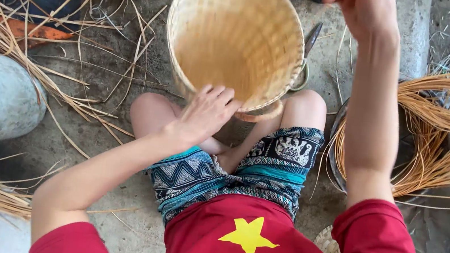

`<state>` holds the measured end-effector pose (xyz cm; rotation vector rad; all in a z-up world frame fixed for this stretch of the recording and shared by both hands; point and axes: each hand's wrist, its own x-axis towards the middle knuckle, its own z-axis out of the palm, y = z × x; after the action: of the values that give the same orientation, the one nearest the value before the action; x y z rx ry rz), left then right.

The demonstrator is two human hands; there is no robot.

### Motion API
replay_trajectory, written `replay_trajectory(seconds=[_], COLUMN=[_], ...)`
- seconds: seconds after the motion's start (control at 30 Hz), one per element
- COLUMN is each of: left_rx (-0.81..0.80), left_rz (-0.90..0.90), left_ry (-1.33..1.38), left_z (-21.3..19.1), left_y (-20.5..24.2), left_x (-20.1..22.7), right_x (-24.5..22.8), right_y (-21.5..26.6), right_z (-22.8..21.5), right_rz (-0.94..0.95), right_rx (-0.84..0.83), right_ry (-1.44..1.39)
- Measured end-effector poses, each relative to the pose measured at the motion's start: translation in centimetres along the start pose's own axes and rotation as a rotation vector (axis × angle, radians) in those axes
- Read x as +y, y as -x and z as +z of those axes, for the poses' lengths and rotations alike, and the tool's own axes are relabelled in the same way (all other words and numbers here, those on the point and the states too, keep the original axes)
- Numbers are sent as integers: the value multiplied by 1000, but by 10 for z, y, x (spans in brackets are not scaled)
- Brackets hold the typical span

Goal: The person weaves a basket by hand, threading thin strips through the frame and using shears to trim excess material. They attach a handle to the basket and secure it with additional strips to complete the structure.

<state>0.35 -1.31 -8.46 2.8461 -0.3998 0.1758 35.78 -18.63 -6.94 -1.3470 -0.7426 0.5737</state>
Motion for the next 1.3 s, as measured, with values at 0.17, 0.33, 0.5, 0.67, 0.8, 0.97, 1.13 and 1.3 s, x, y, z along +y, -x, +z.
replay_trajectory(seconds=[0.17,0.33,0.5,0.67,0.8,0.97,1.13,1.3], left_rx=[115,-11,-23,-38,-35,0,-3,-25], left_rz=[-122,-134,-131,-126,-136,-141,-151,-134], left_ry=[9,-6,-74,-24,-23,-4,18,-20], left_z=[167,188,193,183,185,185,179,175], left_y=[51,70,76,74,73,71,66,66], left_x=[-10,17,22,20,18,17,15,13], right_x=[-25,92,140,145,138,134,139,138], right_y=[81,143,161,166,170,183,182,173], right_z=[94,130,137,143,149,159,161,161], right_rz=[227,143,91,77,73,-8,-36,-21], right_rx=[-584,-625,-758,-820,-870,-957,-950,-984], right_ry=[734,1236,1365,1397,1433,1471,1519,1571])
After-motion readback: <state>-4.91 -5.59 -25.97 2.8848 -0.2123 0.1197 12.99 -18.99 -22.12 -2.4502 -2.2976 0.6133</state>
